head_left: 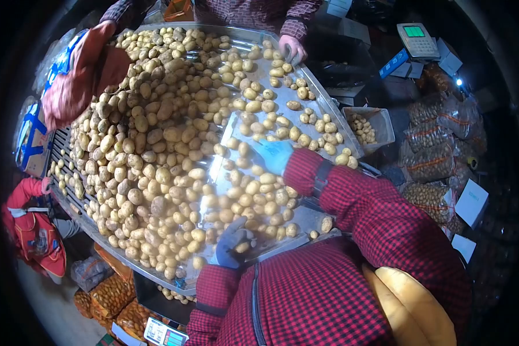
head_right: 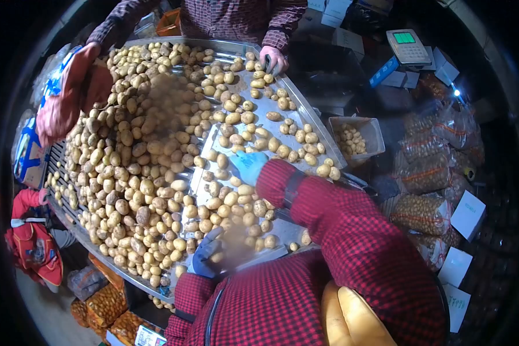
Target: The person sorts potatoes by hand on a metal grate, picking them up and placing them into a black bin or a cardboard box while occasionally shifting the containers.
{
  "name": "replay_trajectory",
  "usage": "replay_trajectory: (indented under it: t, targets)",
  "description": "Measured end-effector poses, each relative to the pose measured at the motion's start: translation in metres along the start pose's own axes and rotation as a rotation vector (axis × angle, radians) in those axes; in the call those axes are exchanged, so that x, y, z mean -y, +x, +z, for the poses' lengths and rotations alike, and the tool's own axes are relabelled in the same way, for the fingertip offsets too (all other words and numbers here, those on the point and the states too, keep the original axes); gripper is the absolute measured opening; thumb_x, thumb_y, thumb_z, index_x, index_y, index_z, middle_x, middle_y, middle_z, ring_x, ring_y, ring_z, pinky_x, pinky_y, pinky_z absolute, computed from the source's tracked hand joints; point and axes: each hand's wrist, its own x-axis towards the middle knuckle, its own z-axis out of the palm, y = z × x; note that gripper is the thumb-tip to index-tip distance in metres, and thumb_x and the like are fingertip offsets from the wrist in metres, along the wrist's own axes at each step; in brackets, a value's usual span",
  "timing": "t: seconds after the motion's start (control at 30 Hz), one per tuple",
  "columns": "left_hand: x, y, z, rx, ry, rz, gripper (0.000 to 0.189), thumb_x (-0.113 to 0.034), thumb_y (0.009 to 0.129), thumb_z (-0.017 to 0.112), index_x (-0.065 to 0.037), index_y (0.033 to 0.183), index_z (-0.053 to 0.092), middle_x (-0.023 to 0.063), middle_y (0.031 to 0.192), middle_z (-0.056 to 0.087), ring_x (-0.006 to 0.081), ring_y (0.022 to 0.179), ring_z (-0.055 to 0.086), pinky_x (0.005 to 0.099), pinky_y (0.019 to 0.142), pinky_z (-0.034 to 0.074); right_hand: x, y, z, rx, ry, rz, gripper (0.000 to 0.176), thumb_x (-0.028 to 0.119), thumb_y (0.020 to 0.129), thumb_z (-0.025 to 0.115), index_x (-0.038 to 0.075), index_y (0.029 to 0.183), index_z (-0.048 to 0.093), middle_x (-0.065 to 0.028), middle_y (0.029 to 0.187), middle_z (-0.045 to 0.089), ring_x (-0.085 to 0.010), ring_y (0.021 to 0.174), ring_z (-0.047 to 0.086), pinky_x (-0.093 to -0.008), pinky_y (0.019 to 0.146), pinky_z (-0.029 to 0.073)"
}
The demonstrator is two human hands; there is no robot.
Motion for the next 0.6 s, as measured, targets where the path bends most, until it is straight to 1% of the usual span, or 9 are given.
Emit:
replay_trajectory:
  t: [0.2,0.23,0.3,0.37,0.43,0.47,0.53,0.57,0.6]
  targets:
    - [0.009,0.001,0.004,0.124,-0.119,-0.035,0.062,-0.015,0.091,0.066,-0.001,0.146,0.04,0.0108,0.121,0.064,0.0199,0.091,0.063,0.0333,0.082,0.054,-0.012,-0.041,-0.004,0.165,-0.111,0.175,0.038,0.027,0.095,0.056,0.012,0.131,0.058,-0.0136,0.122,0.066,-0.0329,0.104,0.068,-0.0463,0.09,0.051]
    - [0.007,0.001,0.004,0.139,-0.107,-0.041,0.064,-0.014,0.091,0.065,-0.001,0.147,0.038,0.0108,0.125,0.063,0.02,0.093,0.063,0.0333,0.083,0.054,-0.013,-0.044,-0.005,0.094,-0.152,0.185,0.034,0.029,0.093,0.06,0.01,0.122,0.064,-0.014,0.109,0.071,-0.0339,0.099,0.069,-0.047,0.086,0.052]
    - [0.009,0.01,-0.007,0.325,0.663,0.337,0.067,-0.011,0.092,0.063,-0.004,0.151,0.032,0.012,0.13,0.061,0.0206,0.102,0.063,0.0338,0.087,0.054,-0.017,-0.06,-0.008,-0.055,0.126,0.273,0.031,0.032,0.094,0.06,0.009,0.113,0.068,-0.0164,0.103,0.071,-0.0326,0.095,0.071,-0.0481,0.081,0.053]
    - [0.01,0.007,-0.014,0.369,0.791,0.4,0.067,-0.007,0.094,0.06,-0.006,0.153,0.029,0.0132,0.136,0.058,0.0211,0.111,0.061,0.0344,0.092,0.053,-0.007,-0.07,0.0,-0.253,0.544,0.268,0.026,0.031,0.092,0.066,0.008,0.1,0.072,-0.0187,0.086,0.071,-0.0306,0.084,0.071,-0.0445,0.075,0.054]
    - [0.014,0.0,-0.005,0.326,0.263,0.179,0.066,-0.003,0.096,0.057,-0.009,0.155,0.027,0.0145,0.141,0.054,0.0216,0.119,0.058,0.0352,0.097,0.051,0.021,-0.07,0.01,-0.11,0.679,0.193,0.018,0.024,0.091,0.069,0.009,0.101,0.072,-0.0172,0.089,0.072,-0.027,0.082,0.072,-0.0392,0.075,0.055]
    - [0.022,0.006,-0.009,0.302,0.233,0.222,0.066,-0.003,0.096,0.056,-0.01,0.155,0.027,0.0149,0.142,0.053,0.0224,0.121,0.057,0.0354,0.098,0.05,0.04,-0.078,0.008,-0.025,0.748,0.207,0.018,0.023,0.091,0.069,0.01,0.102,0.071,-0.0163,0.092,0.072,-0.0257,0.085,0.072,-0.0384,0.077,0.055]
    - [0.038,0.016,-0.018,0.208,0.291,0.319,0.062,-0.002,0.097,0.055,-0.011,0.153,0.031,0.0152,0.143,0.051,0.0244,0.125,0.054,0.0358,0.103,0.047,0.071,-0.088,0.021,0.099,0.681,-0.043,0.023,0.026,0.092,0.067,0.009,0.109,0.07,-0.0127,0.103,0.072,-0.0242,0.094,0.071,-0.0383,0.081,0.055]
    - [0.04,0.014,-0.019,0.121,0.381,0.371,0.059,-0.002,0.097,0.055,-0.012,0.152,0.035,0.0151,0.144,0.05,0.0257,0.127,0.053,0.0361,0.107,0.045,0.101,-0.092,-0.012,0.277,0.49,-0.023,0.027,0.026,0.094,0.064,0.011,0.116,0.067,-0.0096,0.111,0.071,-0.0245,0.101,0.069,-0.0392,0.085,0.054]
    - [0.038,0.014,-0.028,0.127,0.399,0.394,0.054,-0.007,0.097,0.056,-0.009,0.148,0.038,0.0146,0.137,0.054,0.0234,0.116,0.056,0.0342,0.097,0.048,0.102,-0.093,-0.002,0.218,0.544,-0.08,0.028,0.027,0.094,0.063,0.011,0.117,0.066,-0.01,0.11,0.071,-0.0256,0.101,0.069,-0.0397,0.085,0.054]
